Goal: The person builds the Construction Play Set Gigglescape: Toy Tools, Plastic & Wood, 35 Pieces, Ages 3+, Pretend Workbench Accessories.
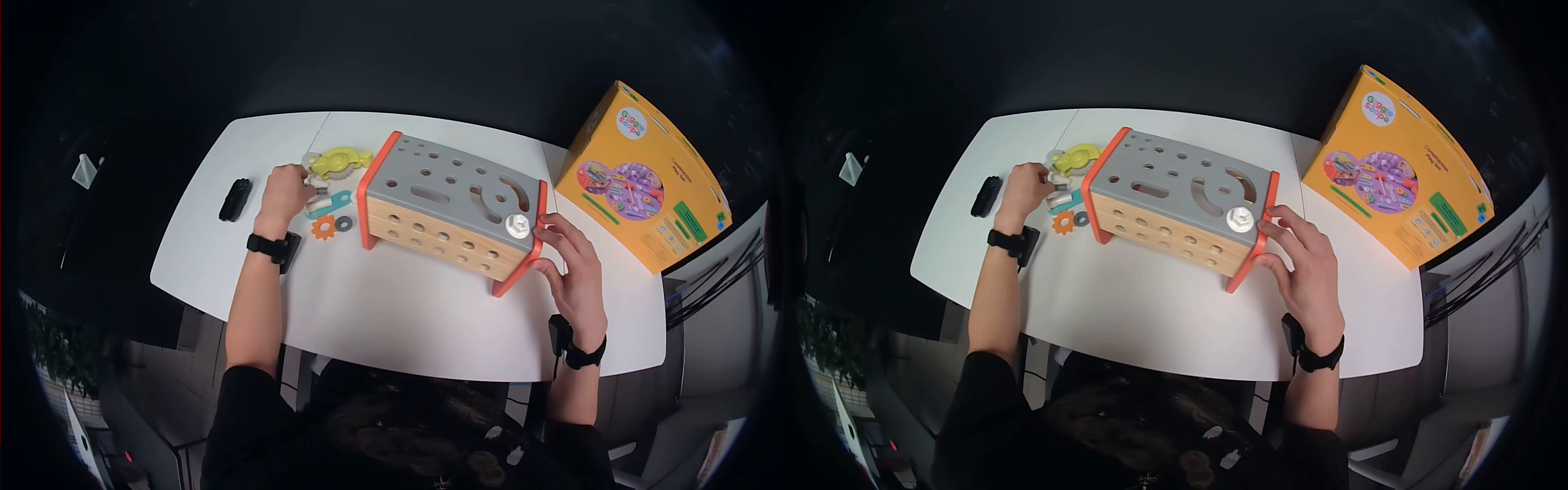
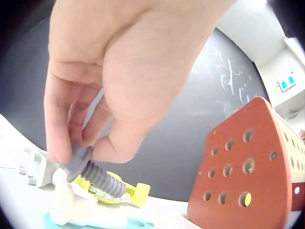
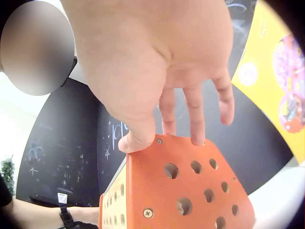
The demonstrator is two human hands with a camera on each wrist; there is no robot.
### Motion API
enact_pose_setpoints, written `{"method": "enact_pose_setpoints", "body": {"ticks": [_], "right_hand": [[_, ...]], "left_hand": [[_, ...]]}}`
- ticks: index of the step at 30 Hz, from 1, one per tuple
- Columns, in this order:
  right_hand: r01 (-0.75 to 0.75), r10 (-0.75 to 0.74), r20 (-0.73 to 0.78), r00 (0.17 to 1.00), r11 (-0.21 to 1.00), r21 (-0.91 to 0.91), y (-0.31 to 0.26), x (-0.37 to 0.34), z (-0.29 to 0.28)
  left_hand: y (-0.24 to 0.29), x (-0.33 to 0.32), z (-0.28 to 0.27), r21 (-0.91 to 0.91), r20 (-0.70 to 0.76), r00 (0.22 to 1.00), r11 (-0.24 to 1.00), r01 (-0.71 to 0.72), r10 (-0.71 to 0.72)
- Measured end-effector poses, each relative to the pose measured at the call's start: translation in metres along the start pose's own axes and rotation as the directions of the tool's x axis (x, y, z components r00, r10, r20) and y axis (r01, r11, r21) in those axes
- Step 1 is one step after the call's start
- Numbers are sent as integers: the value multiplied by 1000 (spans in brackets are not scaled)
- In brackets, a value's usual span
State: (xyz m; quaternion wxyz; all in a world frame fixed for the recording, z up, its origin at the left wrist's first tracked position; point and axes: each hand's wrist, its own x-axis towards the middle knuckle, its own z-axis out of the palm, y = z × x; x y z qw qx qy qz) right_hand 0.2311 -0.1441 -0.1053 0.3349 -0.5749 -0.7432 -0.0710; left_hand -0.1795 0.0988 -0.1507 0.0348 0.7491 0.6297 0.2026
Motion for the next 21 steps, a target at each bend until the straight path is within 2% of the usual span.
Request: {"method": "enact_pose_setpoints", "body": {"ticks": [5, 7, 14, 16, 17, 19, 21], "right_hand": [[16, -15, 13, 1000, 998, -67, -3, 0, -2], [90, -89, 12, 996, 988, -129, -4, 1, -5], [175, -175, 12, 984, 968, -181, -11, 3, -2], [166, -163, 31, 986, 966, -199, -12, 2, -1], [166, -163, 30, 986, 966, -198, -13, 2, -1], [159, -153, 43, 987, 960, -229, -14, 2, -1], [141, -133, 53, 990, 961, -238, -17, 1, -2]], "left_hand": [[16, -18, -12, -119, -41, 998, 991, -55, 51], [26, -27, -20, -312, -122, 987, 941, -134, 100], [54, -54, -39, -497, -190, 961, 824, -272, 202], [63, -63, -40, -654, -70, 985, 738, -165, 158], [67, -67, -40, -653, -70, 985, 739, -164, 157], [76, -76, -39, -693, 89, 980, 717, -67, 177], [92, -87, -41, -733, 102, 974, 677, -64, 203]]}}
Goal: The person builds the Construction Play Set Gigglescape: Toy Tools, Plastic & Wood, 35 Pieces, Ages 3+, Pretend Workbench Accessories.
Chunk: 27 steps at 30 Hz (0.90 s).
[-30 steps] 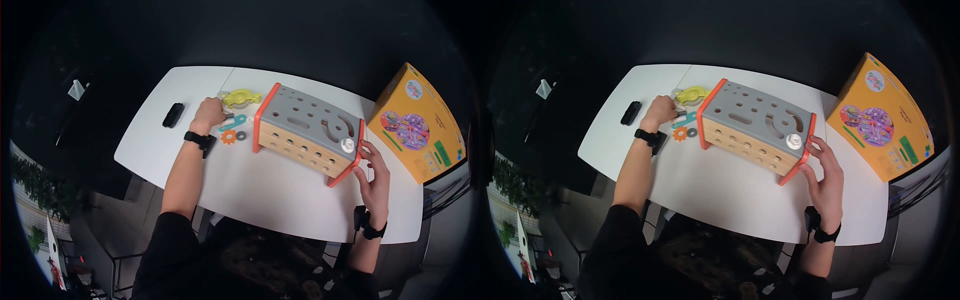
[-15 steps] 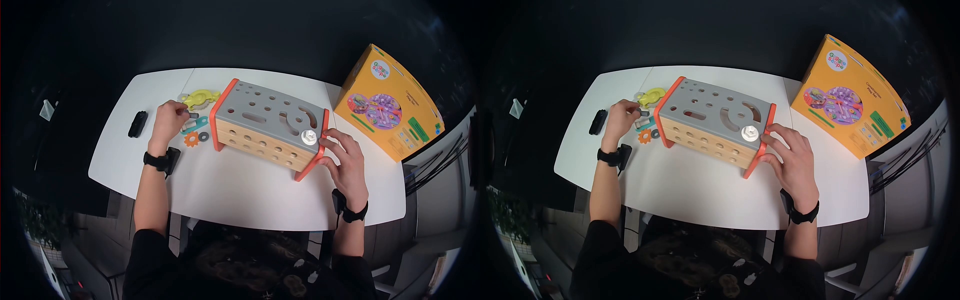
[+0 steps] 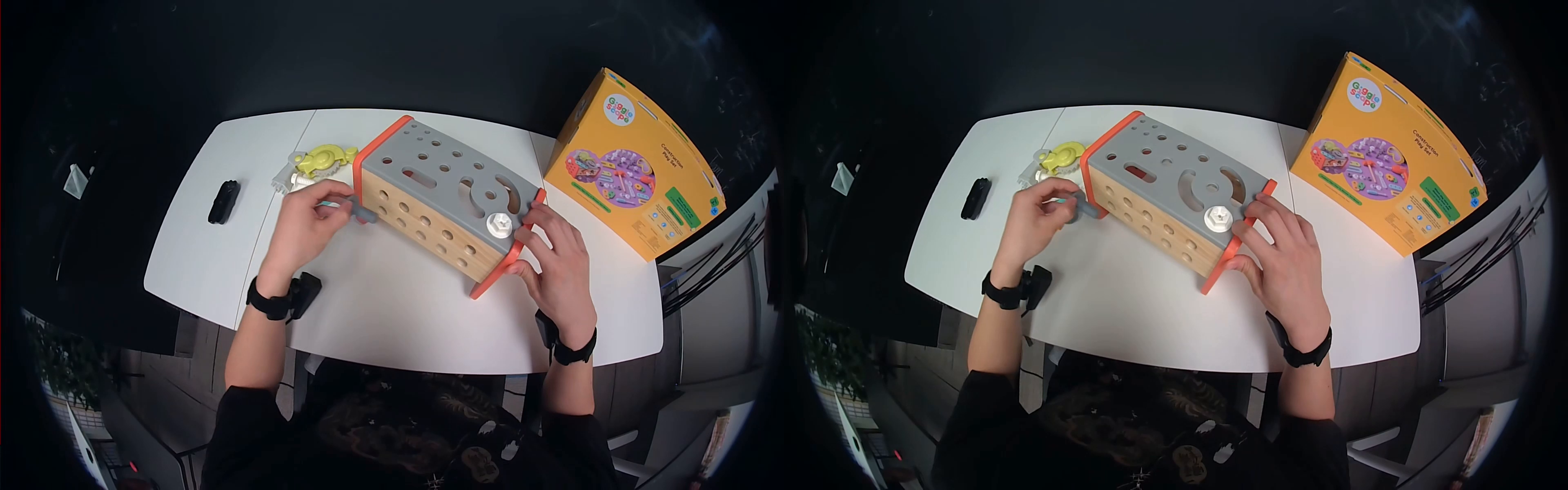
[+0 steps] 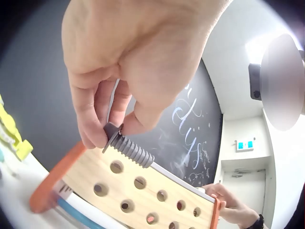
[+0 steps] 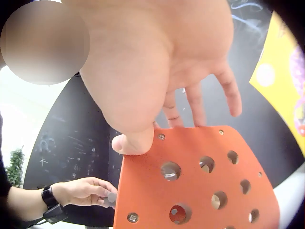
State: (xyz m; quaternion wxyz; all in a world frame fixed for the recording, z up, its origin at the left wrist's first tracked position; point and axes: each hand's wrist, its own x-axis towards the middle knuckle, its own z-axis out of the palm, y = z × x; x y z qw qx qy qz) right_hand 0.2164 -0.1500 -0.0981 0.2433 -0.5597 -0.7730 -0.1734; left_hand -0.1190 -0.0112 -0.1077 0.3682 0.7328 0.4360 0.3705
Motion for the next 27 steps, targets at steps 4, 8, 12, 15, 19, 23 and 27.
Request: {"method": "enact_pose_setpoints", "body": {"ticks": [4, 8, 12, 15, 19, 23, 27], "right_hand": [[-34, 35, 20, 999, 999, -15, -7, 2, -3], [-59, 59, 19, 998, 998, 6, -13, 0, 1], [-55, 55, -3, 998, 996, 68, -15, 1, 3], [-51, 53, -7, 999, 989, 138, -17, 2, 1], [-47, 48, -1, 999, 978, 202, -19, 4, -3], [-54, 53, 12, 999, 976, 210, -22, 3, -1], [-53, 55, -8, 998, 975, 215, -21, 1, 5]], "left_hand": [[6, -2, 19, 18, 62, 988, 990, -141, 139], [17, -11, 39, 0, 77, 967, 970, -245, 244], [17, -16, 57, 15, 51, 943, 944, -330, 329], [13, -20, 70, 69, 5, 892, 890, -451, 452], [14, -25, 81, 220, -19, 825, 808, -547, 564], [17, -19, 91, 335, -7, 717, 677, -655, 697], [17, -10, 100, 325, 5, 706, 667, -671, 708]]}}
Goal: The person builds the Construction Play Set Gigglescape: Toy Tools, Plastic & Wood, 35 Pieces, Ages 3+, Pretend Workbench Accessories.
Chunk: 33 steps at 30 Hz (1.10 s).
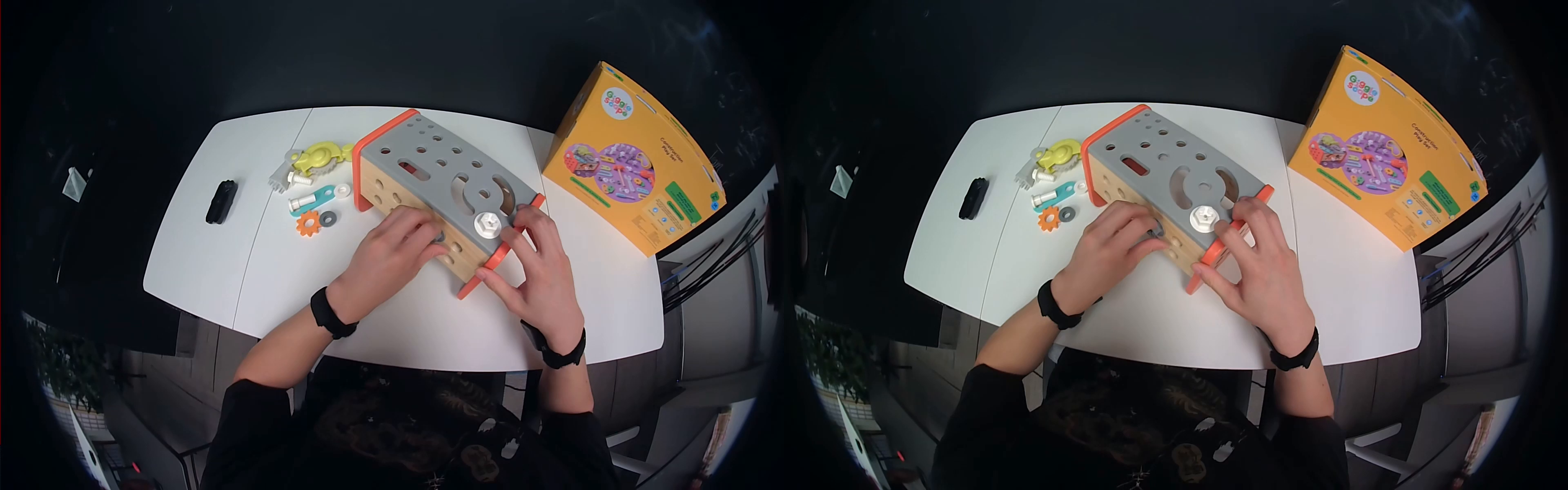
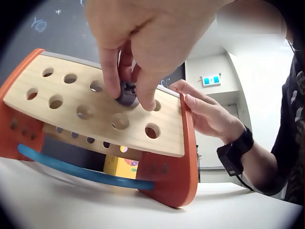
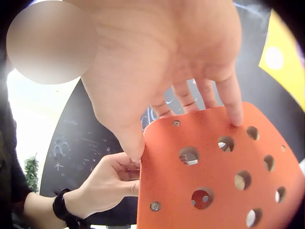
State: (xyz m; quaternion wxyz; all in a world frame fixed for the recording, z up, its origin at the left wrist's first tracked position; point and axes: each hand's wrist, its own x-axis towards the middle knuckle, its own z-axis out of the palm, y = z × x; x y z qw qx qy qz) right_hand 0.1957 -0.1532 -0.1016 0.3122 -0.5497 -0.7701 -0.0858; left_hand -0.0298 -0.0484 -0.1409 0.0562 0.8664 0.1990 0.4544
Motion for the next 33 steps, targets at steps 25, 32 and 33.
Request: {"method": "enact_pose_setpoints", "body": {"ticks": [25, 32, 33], "right_hand": [[-553, 549, 193, 813, 627, 549, 53, -33, -6], [-670, 564, 456, 688, 254, 697, 73, -57, 12], [-669, 567, 453, 688, 255, 698, 74, -59, 16]], "left_hand": [[-43, 15, -73, 222, 550, 834, 953, -208, 54], [-58, 20, -56, 352, 473, 816, 777, -521, 333], [-59, 23, -55, 368, 473, 793, 732, -574, 384]]}}
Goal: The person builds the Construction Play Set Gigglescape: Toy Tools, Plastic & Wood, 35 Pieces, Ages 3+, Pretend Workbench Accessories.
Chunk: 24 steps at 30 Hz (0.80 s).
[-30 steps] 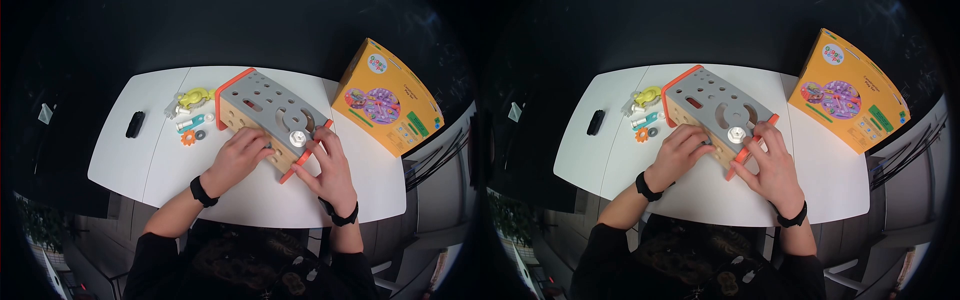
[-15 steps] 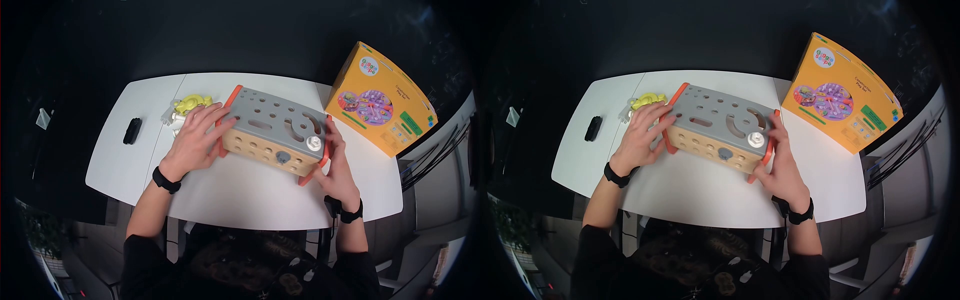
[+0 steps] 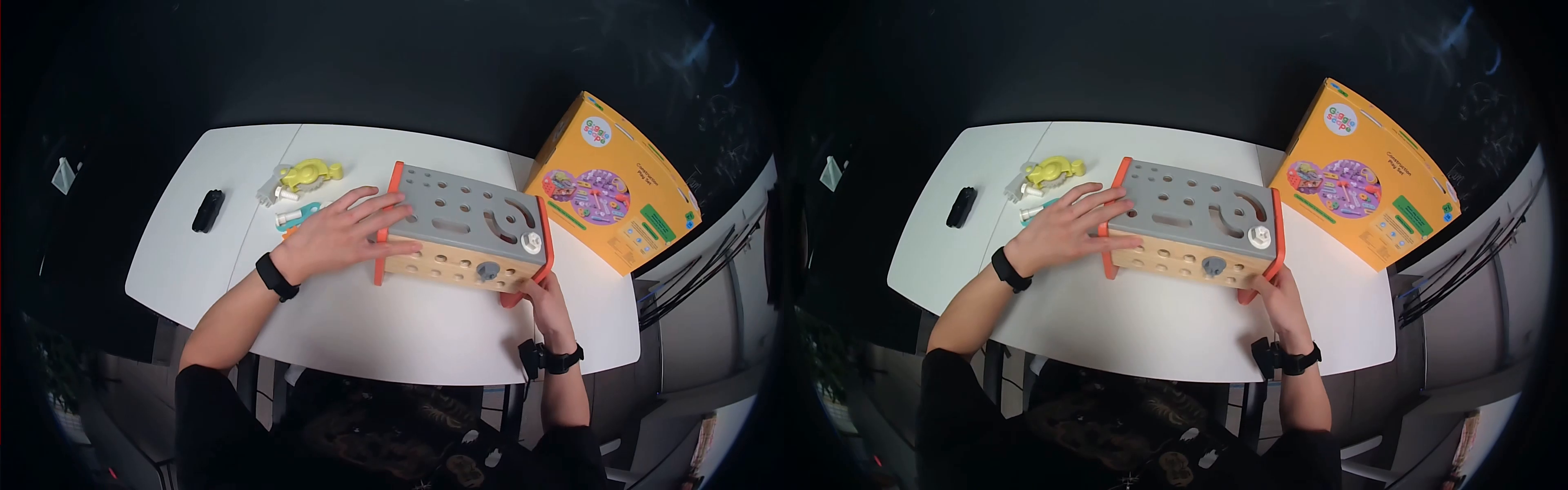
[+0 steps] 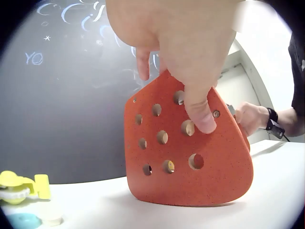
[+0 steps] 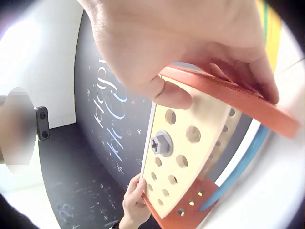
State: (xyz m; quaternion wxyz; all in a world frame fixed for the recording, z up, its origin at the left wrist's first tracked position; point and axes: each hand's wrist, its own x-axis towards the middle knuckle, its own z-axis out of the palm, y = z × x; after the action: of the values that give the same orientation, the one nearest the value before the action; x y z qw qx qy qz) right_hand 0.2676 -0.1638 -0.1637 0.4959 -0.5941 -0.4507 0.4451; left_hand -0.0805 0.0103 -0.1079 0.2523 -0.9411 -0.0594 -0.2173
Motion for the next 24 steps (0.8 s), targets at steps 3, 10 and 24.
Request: {"method": "enact_pose_setpoints", "body": {"ticks": [3, 10, 24], "right_hand": [[121, -116, -130, 985, 992, 28, -1, 6, -2], [339, -338, -44, 940, 940, 30, -40, 7, 1], [430, -455, -115, 883, 883, -189, -66, 49, 14]], "left_hand": [[-4, 6, 0, -96, -104, 992, 994, 56, -66], [-21, -3, -19, -326, -37, 978, 927, 184, -207], [8, -27, -13, -857, 357, 734, 110, 503, -578]]}}
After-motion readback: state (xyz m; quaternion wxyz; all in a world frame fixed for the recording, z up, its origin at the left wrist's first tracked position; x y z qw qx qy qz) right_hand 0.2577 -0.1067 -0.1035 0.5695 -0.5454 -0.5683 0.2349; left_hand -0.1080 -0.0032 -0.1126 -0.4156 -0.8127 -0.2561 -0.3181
